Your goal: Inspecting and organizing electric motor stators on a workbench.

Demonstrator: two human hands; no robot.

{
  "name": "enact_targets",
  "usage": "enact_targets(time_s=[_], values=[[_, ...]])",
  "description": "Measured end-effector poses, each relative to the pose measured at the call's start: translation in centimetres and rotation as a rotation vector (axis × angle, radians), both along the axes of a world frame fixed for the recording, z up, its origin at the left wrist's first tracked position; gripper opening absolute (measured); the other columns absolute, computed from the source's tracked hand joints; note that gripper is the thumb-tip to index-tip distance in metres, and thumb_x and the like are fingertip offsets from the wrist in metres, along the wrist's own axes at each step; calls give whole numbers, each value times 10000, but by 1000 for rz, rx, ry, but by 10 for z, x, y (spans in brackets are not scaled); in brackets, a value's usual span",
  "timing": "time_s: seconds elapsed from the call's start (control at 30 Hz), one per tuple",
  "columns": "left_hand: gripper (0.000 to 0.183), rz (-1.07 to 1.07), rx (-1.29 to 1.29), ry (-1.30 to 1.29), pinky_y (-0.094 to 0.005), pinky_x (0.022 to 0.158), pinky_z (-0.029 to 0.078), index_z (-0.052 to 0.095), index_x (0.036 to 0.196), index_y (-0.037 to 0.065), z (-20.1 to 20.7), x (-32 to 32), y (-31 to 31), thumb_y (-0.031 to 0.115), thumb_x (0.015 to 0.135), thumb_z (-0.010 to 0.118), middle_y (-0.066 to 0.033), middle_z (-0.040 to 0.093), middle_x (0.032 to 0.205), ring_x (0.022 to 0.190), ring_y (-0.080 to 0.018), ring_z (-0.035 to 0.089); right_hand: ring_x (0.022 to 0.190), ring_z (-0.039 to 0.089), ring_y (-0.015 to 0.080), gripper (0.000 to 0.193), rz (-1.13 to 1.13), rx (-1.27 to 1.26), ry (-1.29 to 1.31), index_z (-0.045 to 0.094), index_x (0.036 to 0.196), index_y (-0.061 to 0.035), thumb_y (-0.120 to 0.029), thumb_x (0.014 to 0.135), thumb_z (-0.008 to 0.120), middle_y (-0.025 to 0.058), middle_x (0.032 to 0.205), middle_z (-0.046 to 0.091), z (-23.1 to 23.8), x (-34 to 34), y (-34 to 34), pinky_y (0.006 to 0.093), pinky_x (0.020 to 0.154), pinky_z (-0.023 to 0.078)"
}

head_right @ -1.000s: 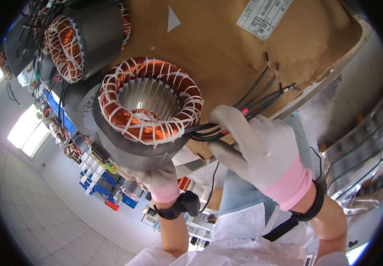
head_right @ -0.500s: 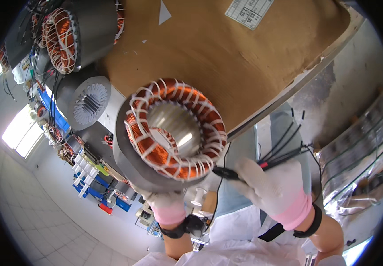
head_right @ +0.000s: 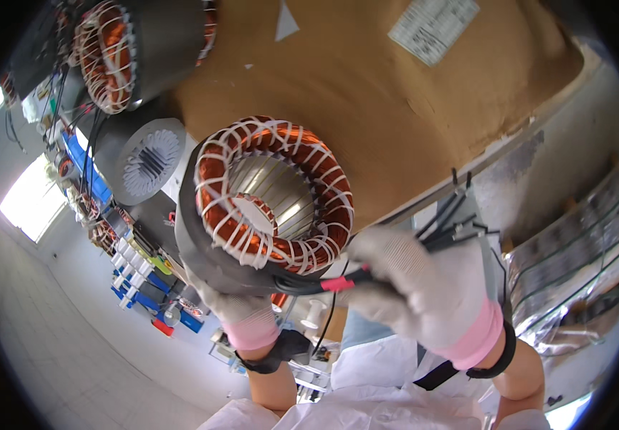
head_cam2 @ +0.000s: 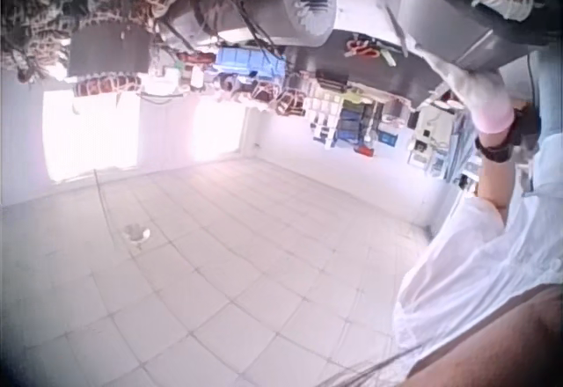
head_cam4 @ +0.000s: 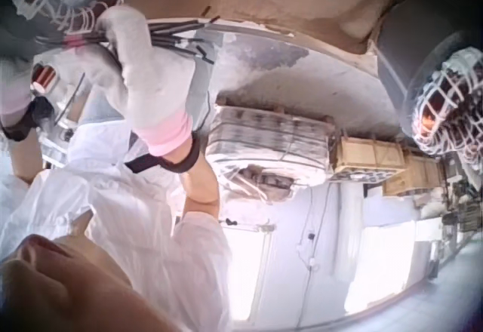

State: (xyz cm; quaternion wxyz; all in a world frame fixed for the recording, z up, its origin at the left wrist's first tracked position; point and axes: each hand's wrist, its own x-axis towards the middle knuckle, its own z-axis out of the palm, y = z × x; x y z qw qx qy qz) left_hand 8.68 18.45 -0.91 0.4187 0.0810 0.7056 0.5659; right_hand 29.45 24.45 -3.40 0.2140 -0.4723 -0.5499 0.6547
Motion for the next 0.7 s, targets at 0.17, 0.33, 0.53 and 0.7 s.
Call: enact_targets(time_s=[0.17, 0.33, 0.53, 0.7], values=[[454, 173, -73, 72, -322, 929, 402, 319, 1329, 78, -10, 0, 15, 332, 955, 356, -69, 446, 1256, 1112, -169, 466, 536, 503, 116, 174, -3, -124, 39, 526, 858, -38, -195, 806, 580, 54, 630, 499, -11, -14, 41, 243, 513, 408], [409, 162, -39, 36, -314, 901, 417, 411, 1259, 42, -21, -14, 20, 307, 952, 360, -74, 497, 1196, 1071, -176, 497, 547, 494, 101, 315, 46, -282, 30, 480, 856, -18, -331, 863, 513, 46, 617, 499, -22, -25, 57, 239, 511, 396], [355, 212, -78, 61, -279, 827, 428, 525, 1148, 8, -17, -9, 40, 236, 957, 332, -75, 565, 1077, 945, -161, 546, 549, 474, 73, 470, 83, -168, 26, 473, 868, -21, -488, 850, 514, 21, 614, 487, -29, -31, 66, 218, 494, 378], [361, -239, -281, 560, -271, 752, 433, 535, 1093, -17, -15, -19, 36, 238, 963, 314, -75, 578, 951, 837, -156, 533, 545, 467, 57, 521, 106, -180, 5, 468, 888, -30, -546, 833, 510, 12, 624, 489, -30, -31, 68, 203, 483, 365]])
